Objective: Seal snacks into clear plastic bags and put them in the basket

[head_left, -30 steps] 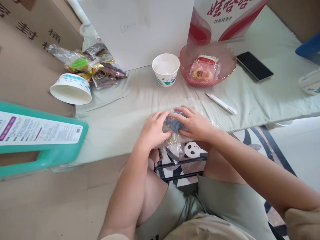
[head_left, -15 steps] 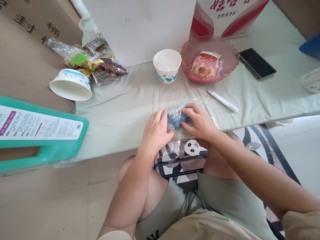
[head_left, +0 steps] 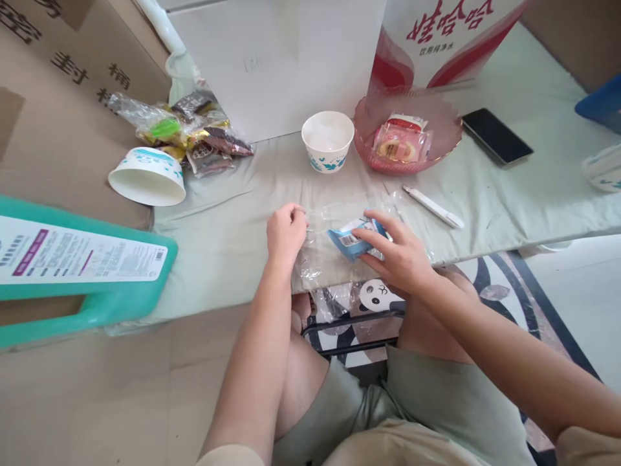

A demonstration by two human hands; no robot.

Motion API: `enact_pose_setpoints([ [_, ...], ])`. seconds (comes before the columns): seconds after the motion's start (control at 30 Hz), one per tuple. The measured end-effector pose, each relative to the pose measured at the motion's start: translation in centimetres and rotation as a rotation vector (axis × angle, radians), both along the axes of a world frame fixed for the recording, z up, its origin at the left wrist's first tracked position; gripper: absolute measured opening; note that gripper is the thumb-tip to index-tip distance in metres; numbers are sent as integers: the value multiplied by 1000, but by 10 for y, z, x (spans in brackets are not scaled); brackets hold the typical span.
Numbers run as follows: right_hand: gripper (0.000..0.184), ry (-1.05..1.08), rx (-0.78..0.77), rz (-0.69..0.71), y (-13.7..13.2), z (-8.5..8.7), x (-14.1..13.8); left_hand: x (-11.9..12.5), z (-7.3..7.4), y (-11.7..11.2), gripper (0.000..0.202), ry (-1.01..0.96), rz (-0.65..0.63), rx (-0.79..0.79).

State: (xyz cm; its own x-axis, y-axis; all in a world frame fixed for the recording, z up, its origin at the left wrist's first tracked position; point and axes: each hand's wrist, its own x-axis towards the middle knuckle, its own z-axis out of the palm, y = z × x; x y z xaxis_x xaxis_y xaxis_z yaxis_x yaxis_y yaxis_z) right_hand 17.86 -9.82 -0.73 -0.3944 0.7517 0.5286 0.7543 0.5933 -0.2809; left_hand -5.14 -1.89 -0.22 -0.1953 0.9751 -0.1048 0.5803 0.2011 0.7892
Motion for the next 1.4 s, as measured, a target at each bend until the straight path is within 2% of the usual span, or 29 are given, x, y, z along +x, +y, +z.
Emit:
enact_pose_setpoints([
  [0.07,36,87,88,-7,-1,15,13,0,0,-1,22,0,-7,-16],
  [0.13,43,121,127,-52,13,35,31,1,1,-2,22,-6,-18,-27],
  [0.23,45,81,105,-212,67,69,57,3,2,-2,21,7,-43,-38],
  [0.3,41,36,-49,-371,115,90,66,5,3,-2,20,21,-58,-43],
  [0.37,50,1,-225,-502,157,108,67,7,4,-1,21,21,-78,-48],
  [0.43,68,-27,-362,-448,181,116,63,7,4,0,20,15,-104,-45],
  [0.47,72,-39,-382,-409,184,115,61,6,3,1,19,9,-115,-40],
  [0.53,66,-40,-325,-313,172,103,59,4,2,2,19,-12,-129,-28],
  [0.63,46,57,-152,-152,124,64,63,0,1,2,19,-64,-162,-13],
  [0.7,51,125,-154,-97,88,38,67,-2,2,1,18,-113,-195,-17],
  [0.8,69,234,-242,-142,49,12,69,-4,4,-2,16,-233,-255,-47],
  [0.87,80,275,-324,-148,35,5,67,-4,6,-3,16,-324,-289,-62],
  [0.97,91,287,-503,-58,24,0,62,-4,9,-3,15,-434,-271,-65],
  [1.03,87,316,-592,8,16,-2,59,-6,9,-2,15,-488,-227,-56],
  [1.1,71,383,-589,26,10,-4,59,-8,9,-1,14,-515,-190,-45],
  [1.17,48,436,-496,-43,14,0,60,-10,7,-1,13,-506,-179,-52],
  [1.23,26,427,-353,-168,35,11,64,-10,6,-1,12,-474,-190,-80],
  [1.33,8,333,-199,-342,102,39,76,-8,4,-1,14,-424,-231,-104],
  [1.4,12,267,-180,-447,160,56,87,-6,4,0,16,-397,-248,-110],
])
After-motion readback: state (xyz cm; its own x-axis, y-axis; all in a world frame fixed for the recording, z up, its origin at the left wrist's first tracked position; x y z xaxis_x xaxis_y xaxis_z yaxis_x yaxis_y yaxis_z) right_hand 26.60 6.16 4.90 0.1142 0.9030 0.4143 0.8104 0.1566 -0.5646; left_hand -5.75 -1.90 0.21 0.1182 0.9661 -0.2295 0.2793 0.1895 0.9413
